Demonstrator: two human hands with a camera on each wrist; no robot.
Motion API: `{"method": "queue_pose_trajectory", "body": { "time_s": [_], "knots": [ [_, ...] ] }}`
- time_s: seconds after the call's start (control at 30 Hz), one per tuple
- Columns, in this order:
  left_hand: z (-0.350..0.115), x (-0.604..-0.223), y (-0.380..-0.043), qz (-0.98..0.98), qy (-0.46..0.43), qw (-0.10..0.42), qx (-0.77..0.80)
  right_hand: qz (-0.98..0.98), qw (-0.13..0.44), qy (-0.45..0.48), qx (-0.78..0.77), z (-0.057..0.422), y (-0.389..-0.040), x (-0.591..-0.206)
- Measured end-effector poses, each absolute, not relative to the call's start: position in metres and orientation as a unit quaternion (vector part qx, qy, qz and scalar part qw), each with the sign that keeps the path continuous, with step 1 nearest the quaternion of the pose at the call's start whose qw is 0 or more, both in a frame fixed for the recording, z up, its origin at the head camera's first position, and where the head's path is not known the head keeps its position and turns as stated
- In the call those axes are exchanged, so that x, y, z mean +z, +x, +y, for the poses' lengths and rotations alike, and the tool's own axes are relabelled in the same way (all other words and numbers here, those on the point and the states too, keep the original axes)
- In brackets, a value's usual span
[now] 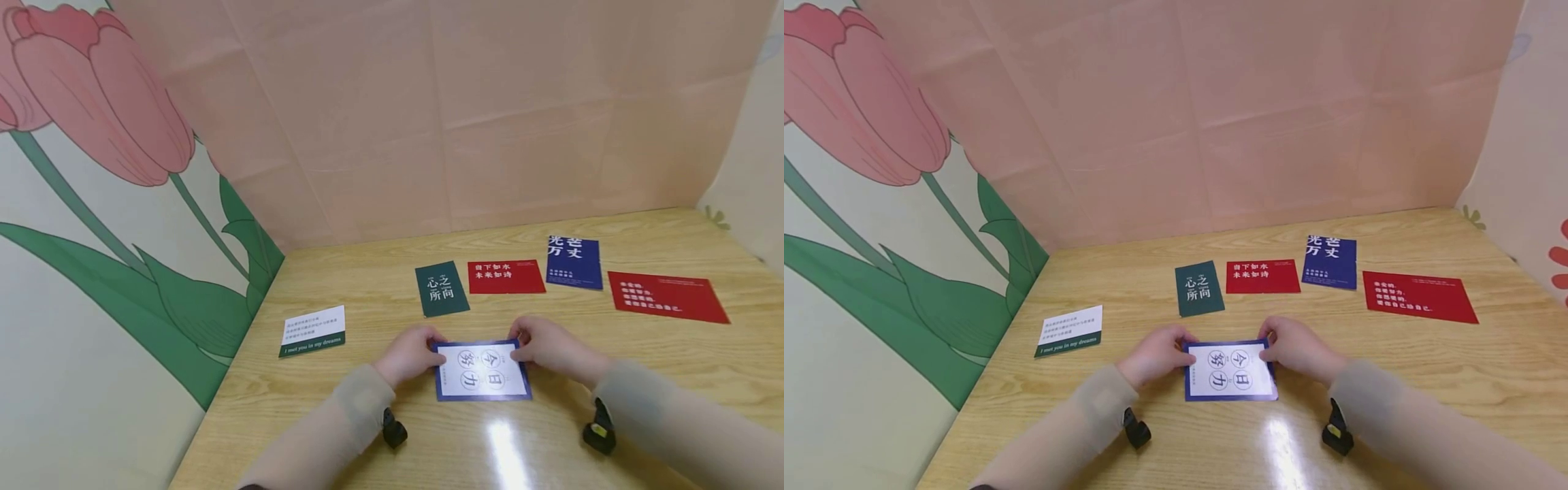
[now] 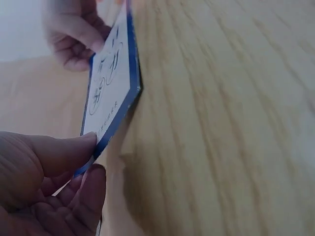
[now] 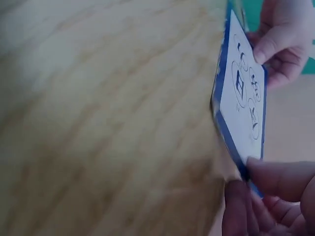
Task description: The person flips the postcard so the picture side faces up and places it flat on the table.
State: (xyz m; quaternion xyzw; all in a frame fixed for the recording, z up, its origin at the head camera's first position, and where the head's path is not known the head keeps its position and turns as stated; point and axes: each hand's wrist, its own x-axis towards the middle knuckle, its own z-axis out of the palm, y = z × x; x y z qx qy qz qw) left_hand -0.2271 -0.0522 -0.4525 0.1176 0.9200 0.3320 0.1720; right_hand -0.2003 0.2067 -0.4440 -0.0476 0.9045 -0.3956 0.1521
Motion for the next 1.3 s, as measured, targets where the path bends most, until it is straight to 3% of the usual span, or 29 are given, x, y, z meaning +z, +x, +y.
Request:
{"method": "queue_pose_trajectory", "body": {
  "time_s": [0.47, 0.7, 0.8, 0.9, 1.07, 1.3],
  "knots": [
    [-0.045, -0.461, -0.225, 0.949, 0.158, 0.132, 0.237, 0.954, 0.101, -0.105, -0.263, 0.197, -0.197, -0.443],
    [-0.043, -0.454, -0.221, 0.954, 0.207, 0.112, 0.188, 0.963, 0.033, -0.217, -0.156, 0.177, -0.157, -0.431],
    [-0.042, -0.451, -0.22, 0.951, 0.231, 0.117, 0.169, 0.951, 0.026, -0.278, -0.134, 0.169, -0.136, -0.433],
    [-0.044, -0.451, -0.218, 0.943, 0.276, 0.12, 0.143, 0.951, 0.042, -0.28, -0.125, 0.169, -0.126, -0.437],
    [-0.055, -0.449, -0.207, 0.917, 0.38, 0.109, 0.057, 0.962, 0.05, -0.248, -0.104, 0.179, -0.138, -0.44],
    [-0.068, -0.444, -0.177, 0.874, 0.47, 0.116, -0.045, 0.956, 0.063, -0.271, -0.092, 0.182, -0.158, -0.44]
  ]
}}
